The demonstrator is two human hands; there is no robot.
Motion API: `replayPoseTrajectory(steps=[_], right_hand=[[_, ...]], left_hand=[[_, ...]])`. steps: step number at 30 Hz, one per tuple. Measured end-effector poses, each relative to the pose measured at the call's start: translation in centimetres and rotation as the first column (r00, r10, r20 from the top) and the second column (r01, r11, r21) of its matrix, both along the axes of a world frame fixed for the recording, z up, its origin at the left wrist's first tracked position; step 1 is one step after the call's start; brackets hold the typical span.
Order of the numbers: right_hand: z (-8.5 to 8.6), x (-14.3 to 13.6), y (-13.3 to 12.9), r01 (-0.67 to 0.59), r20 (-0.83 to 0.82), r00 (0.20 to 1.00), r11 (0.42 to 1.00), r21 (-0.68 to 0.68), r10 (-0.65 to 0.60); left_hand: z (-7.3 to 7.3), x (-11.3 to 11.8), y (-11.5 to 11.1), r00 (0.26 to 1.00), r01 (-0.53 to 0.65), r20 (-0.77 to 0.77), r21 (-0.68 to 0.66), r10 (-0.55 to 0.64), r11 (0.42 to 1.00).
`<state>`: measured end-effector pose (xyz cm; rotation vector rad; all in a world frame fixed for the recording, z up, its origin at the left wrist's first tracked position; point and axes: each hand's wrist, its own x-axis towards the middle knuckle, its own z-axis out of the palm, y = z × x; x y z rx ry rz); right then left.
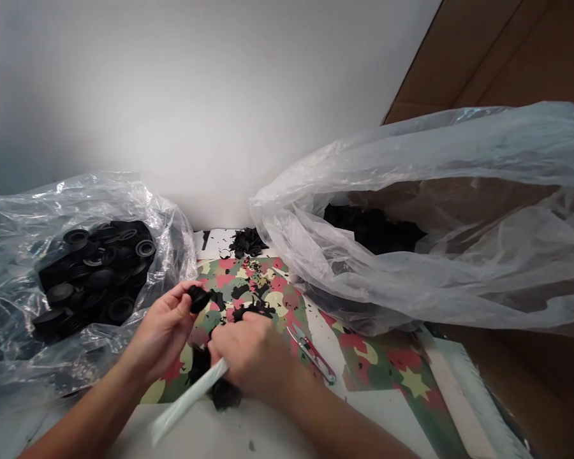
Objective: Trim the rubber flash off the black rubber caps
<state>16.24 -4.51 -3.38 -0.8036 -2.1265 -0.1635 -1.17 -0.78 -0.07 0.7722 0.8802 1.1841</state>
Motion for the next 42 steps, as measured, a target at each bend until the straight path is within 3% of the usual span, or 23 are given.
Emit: replayPoseTrajectory(steps=[3,5,8,10,12,14,19,25,28,31,33,37,42], right_hand=[[-0.6,1.0,1.1,0.086,0.048,0.996,0.979,-0.182,-0.078],[-0.7,1.7,1.6,0.089,0.044,0.996,0.932,-0.35,-0.079],[-0.1,2.0,1.7,-0.006,-0.158,0.982,0.832,-0.555,-0.098],[0.4,1.8,1.4,-0.104,-0.347,0.927,0.788,-0.606,-0.145],[0.9,1.5,0.9,-0.154,-0.484,0.852,0.786,-0.598,-0.201],[1.1,1.2,0.6,-0.138,-0.538,0.813,0.824,-0.549,-0.222],[0.9,0.9,0.4,-0.03,-0.466,0.873,0.939,-0.343,-0.142],[0.7,0.5,0.2,0.118,-0.286,0.942,0.97,-0.211,-0.177],[0.5,1.0,0.5,0.212,-0.193,0.95,0.96,-0.182,-0.246],[0.3,2.4,1.5,0.294,-0.254,0.887,0.895,-0.335,-0.387],[0.1,3.2,2.2,0.259,-0.297,0.846,0.829,-0.495,-0.442],[0.2,3.2,2.6,0.049,-0.32,0.869,0.711,-0.702,-0.376],[0.8,1.7,1.5,-0.201,-0.482,0.801,0.599,-0.775,-0.355]], left_hand=[[-0.2,0.0,-0.1,0.998,0.031,-0.062,0.12,-0.024,0.992],[-0.4,0.1,-0.3,0.993,0.04,-0.117,0.178,-0.019,0.983],[-0.6,0.1,-0.4,0.981,0.078,-0.193,0.205,-0.038,0.976],[-0.7,0.0,-0.4,0.966,0.119,-0.253,0.231,-0.058,0.966],[-0.8,0.1,-0.5,0.941,0.158,-0.332,0.263,-0.064,0.952],[-0.9,0.2,-0.6,0.906,0.194,-0.418,0.286,-0.06,0.938],[-0.9,0.6,-1.1,0.826,0.209,-0.563,0.337,0.018,0.918],[-0.9,0.7,-1.6,0.777,0.171,-0.617,0.401,0.127,0.9],[-0.9,0.7,-1.9,0.776,0.188,-0.616,0.429,0.134,0.884],[-0.5,0.5,-2.2,0.809,0.213,-0.581,0.434,0.091,0.875],[-0.3,0.4,-2.1,0.857,0.198,-0.513,0.418,0.05,0.887],[-0.2,0.1,-1.4,0.915,0.167,-0.403,0.359,-0.009,0.918],[-0.6,0.0,-0.9,0.903,0.184,-0.428,0.328,-0.027,0.927]])
